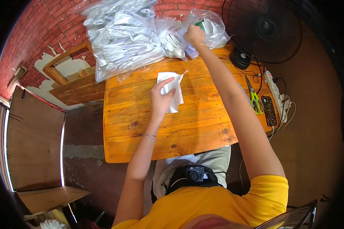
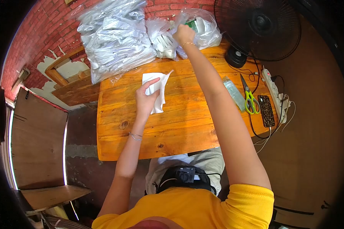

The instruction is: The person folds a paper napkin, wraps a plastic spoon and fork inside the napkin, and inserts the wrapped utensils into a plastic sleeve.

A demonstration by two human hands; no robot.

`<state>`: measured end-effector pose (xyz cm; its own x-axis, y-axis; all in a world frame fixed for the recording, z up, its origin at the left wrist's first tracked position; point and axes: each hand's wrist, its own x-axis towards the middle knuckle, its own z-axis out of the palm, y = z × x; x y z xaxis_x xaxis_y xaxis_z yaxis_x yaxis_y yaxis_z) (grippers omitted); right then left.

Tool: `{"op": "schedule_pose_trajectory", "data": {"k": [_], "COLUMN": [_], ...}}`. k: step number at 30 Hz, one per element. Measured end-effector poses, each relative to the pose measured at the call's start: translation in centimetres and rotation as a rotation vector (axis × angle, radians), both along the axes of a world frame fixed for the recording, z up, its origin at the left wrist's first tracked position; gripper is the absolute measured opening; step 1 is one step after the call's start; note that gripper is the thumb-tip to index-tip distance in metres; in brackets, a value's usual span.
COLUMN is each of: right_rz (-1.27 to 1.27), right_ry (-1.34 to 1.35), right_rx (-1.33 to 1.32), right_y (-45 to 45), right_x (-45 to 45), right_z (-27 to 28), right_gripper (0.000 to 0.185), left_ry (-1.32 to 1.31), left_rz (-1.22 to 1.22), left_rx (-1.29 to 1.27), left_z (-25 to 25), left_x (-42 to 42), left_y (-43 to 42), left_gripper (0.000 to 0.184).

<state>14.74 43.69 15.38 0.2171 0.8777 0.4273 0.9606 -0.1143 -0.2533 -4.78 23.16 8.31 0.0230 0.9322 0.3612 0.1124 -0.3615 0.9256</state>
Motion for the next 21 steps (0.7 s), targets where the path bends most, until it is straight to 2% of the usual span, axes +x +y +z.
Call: {"op": "schedule_pose_trajectory", "data": {"k": [5, 11, 12, 15, 18, 19, 21], "right_rz": [-0.082, -0.057, -0.026, -0.036, -0.018, 0.166, 0.084], "right_ry": [-0.095, -0.072, -0.015, 0.393, 0.739, 0.477, 0.398], "right_rx": [-0.058, -0.182, -0.145, -0.259, -0.107, -0.170, -0.283], "right_y": [0.5, -0.7, 0.9, 2.1, 1.8, 2.6, 2.1], "right_x": [2.1, 5.1, 7.5, 12.6, 14.9, 15.8, 15.5], "right_z": [-1.0, 0.1, -1.2, -2.3, -4.0, -4.4, -3.1], "right_gripper": [0.024, 0.031, 0.034, 0.032, 0.030, 0.029, 0.027], "left_ry": [0.009, 0.031, 0.024, 0.013, 0.028, 0.031, 0.044], "left_rz": [0.019, 0.017, 0.012, -0.005, -0.005, -0.005, -0.003], "left_rx": [0.014, 0.034, 0.034, 0.024, 0.012, 0.022, 0.032], "left_z": [0.9, 0.6, 0.5, 0.5, 0.9, 0.9, 0.9], "left_x": [-0.1, -0.2, -0.3, -0.2, -0.2, -0.3, -0.3], "left_y": [-0.6, -0.4, -0.4, -0.4, -0.5, -0.5, -0.6], "left_gripper": [0.032, 0.032, 0.032, 0.033, 0.033, 0.033, 0.033]}}
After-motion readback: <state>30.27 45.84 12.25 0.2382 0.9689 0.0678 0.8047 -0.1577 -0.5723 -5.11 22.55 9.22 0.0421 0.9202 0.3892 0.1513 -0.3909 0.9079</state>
